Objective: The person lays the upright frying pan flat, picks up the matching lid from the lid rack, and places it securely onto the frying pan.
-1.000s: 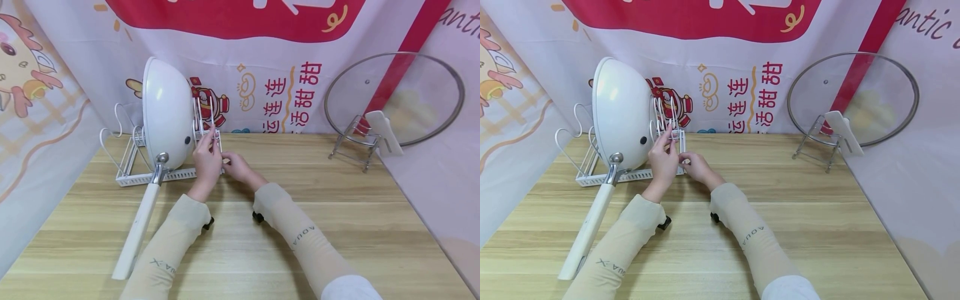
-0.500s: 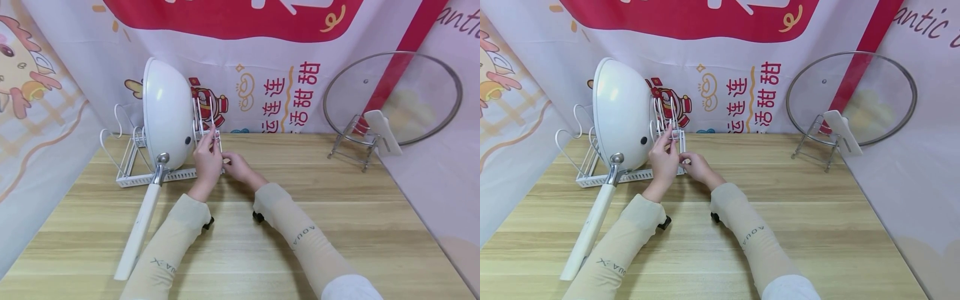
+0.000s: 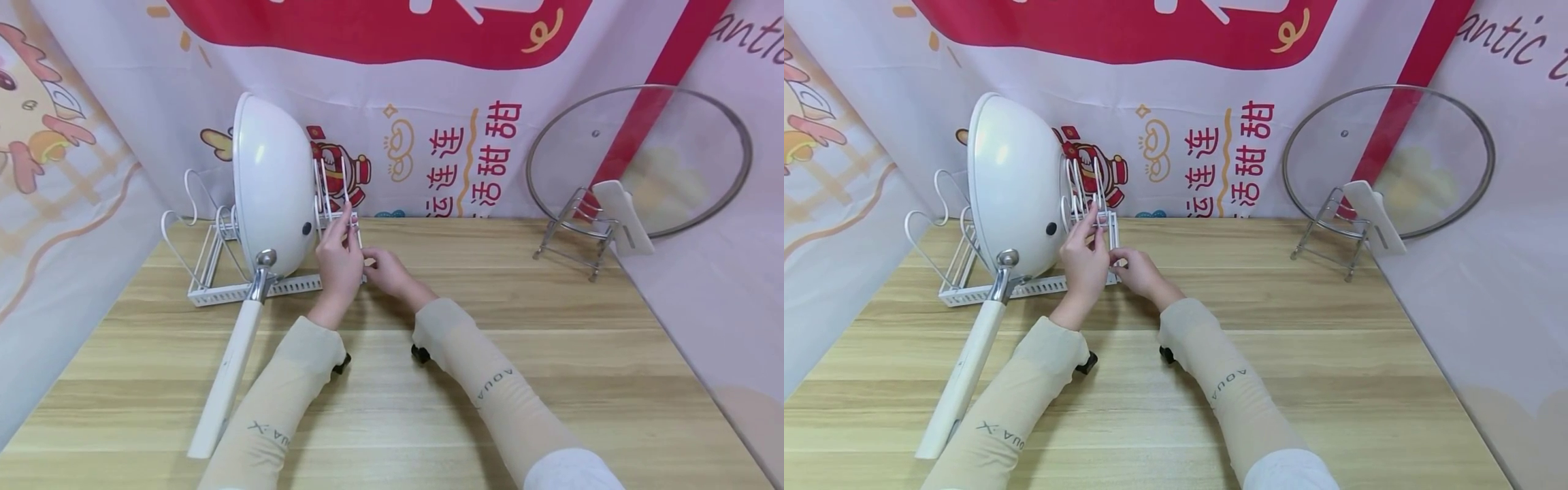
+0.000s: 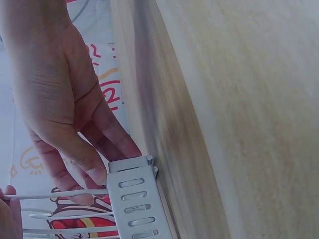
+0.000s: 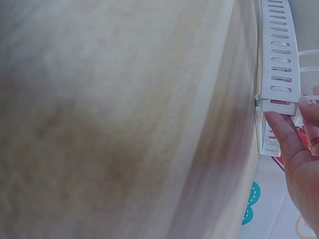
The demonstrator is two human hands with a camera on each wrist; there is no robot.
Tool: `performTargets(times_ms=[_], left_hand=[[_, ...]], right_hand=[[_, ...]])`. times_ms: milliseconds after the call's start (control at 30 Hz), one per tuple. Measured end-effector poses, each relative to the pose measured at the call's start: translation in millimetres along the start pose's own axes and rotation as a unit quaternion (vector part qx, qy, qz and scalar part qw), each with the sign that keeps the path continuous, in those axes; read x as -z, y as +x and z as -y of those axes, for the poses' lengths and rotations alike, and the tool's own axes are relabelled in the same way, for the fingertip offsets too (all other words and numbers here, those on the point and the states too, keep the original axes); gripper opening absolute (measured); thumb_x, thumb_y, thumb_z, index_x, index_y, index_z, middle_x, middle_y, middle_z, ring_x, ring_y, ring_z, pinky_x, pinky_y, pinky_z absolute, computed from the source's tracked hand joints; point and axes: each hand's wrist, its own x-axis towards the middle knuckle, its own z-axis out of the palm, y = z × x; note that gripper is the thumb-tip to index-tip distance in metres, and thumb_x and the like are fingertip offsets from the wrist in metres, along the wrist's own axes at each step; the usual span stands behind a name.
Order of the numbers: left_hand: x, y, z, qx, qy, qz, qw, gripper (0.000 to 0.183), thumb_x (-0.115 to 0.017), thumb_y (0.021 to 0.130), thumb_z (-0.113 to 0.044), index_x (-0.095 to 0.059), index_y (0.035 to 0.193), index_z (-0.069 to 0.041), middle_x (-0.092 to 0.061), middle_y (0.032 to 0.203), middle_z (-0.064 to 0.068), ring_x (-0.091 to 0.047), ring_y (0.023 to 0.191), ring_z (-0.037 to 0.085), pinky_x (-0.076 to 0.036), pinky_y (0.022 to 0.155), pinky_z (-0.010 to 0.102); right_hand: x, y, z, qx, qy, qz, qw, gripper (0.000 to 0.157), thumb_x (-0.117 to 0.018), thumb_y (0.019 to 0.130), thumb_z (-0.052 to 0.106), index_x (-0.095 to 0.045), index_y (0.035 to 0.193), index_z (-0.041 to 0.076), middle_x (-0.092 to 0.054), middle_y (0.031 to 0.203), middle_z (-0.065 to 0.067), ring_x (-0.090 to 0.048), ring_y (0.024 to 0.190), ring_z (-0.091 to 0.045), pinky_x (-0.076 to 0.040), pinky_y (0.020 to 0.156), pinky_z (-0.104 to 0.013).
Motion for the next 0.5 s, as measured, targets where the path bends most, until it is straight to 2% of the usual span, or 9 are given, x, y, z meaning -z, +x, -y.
performTargets(times_ms=[500], left_hand=[[0.7, 0.0, -1.9, 0.001, 0.004, -0.001, 1.0, 0.042, -0.06, 0.099, 0.008, -0.06, 0.139, -0.002, -0.069, 0.117, 0.019, -0.068, 0.106, 0.029, -0.059, 0.087, 0.028]], right_hand=[[-0.6, 0.0, -0.3, 0.007, 0.001, -0.005, 1.0, 0.03, -0.061, 0.102, 0.002, -0.067, 0.132, 0.005, -0.064, 0.136, -0.012, -0.061, 0.124, -0.025, -0.057, 0.096, -0.034]])
